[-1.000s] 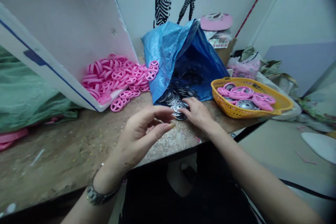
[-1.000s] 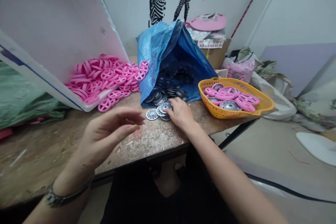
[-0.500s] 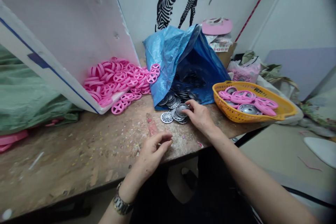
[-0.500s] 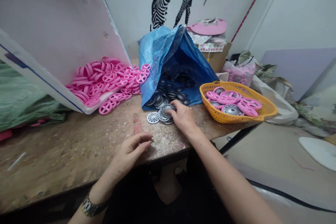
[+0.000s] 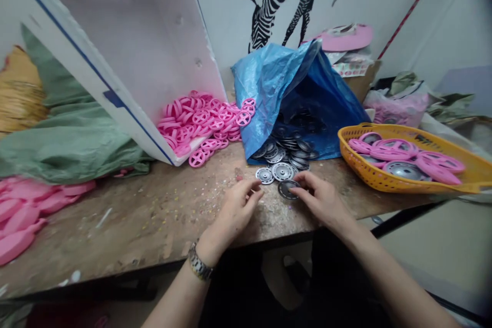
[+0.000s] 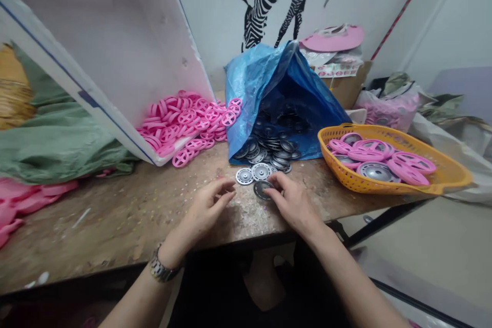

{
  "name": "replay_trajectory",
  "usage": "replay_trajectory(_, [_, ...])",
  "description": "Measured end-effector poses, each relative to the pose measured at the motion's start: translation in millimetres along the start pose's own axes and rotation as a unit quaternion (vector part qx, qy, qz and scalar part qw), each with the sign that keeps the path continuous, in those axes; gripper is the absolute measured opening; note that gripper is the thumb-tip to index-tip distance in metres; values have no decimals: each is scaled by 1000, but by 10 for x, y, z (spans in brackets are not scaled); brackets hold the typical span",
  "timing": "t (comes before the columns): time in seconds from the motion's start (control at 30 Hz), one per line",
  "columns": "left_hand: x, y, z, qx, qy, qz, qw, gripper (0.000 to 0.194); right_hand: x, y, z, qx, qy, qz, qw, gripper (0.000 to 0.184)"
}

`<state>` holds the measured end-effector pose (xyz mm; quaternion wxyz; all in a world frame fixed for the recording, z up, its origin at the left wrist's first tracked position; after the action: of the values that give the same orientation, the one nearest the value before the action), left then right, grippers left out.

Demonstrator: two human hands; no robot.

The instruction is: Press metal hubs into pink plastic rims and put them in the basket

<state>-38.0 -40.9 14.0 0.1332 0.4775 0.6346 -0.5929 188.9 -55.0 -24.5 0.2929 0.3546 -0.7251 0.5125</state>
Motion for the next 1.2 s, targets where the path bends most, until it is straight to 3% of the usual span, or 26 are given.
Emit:
replay_trajectory(0.1, [162,-318,-246,-50,35,-177,982,24,-21,12,76,19,-17,48,998,20])
replay_trajectory(0.17, [339,-558,-427,-62,-16,-329,942,27,-55,18,99,23,-21,48,998,23])
replay_trajectory(0.33, [770,-985,-724,-69,-126,-428,892,37,-153,62,139,20,-5,32,999,30])
replay_trajectory(0.5, [1047,-1021,-795,-59,-169,-479,859,41,-180,93,181,3,19,7,1000,28])
replay_trajectory(0.73, [1188,-960,-741,-49,-137,-496,856,30,-59,34,239,0,52,-59,997,28])
replay_trajectory(0.9, [1031,-975,-539,-46,-83,-483,870,21,60,24,295,-2,102,-190,977,31])
replay_trajectory(1.03, [752,-875,-298,-37,-7,-446,894,22,125,37,289,-5,170,-314,934,34])
replay_trajectory(1.13, [527,-709,-92,-51,155,-343,925,15,203,63,265,4,226,-429,875,37])
replay_trajectory(1.2, [398,-587,38,-60,249,-293,921,13,272,95,258,12,255,-490,834,37])
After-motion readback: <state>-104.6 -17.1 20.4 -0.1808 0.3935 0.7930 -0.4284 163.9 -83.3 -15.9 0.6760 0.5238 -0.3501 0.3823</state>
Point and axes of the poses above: each hand's wrist, its own z-axis away from the middle knuckle, its own y-axis out of the palm, x = y × z, the point moved 1 cm from there along -z, towards the middle knuckle
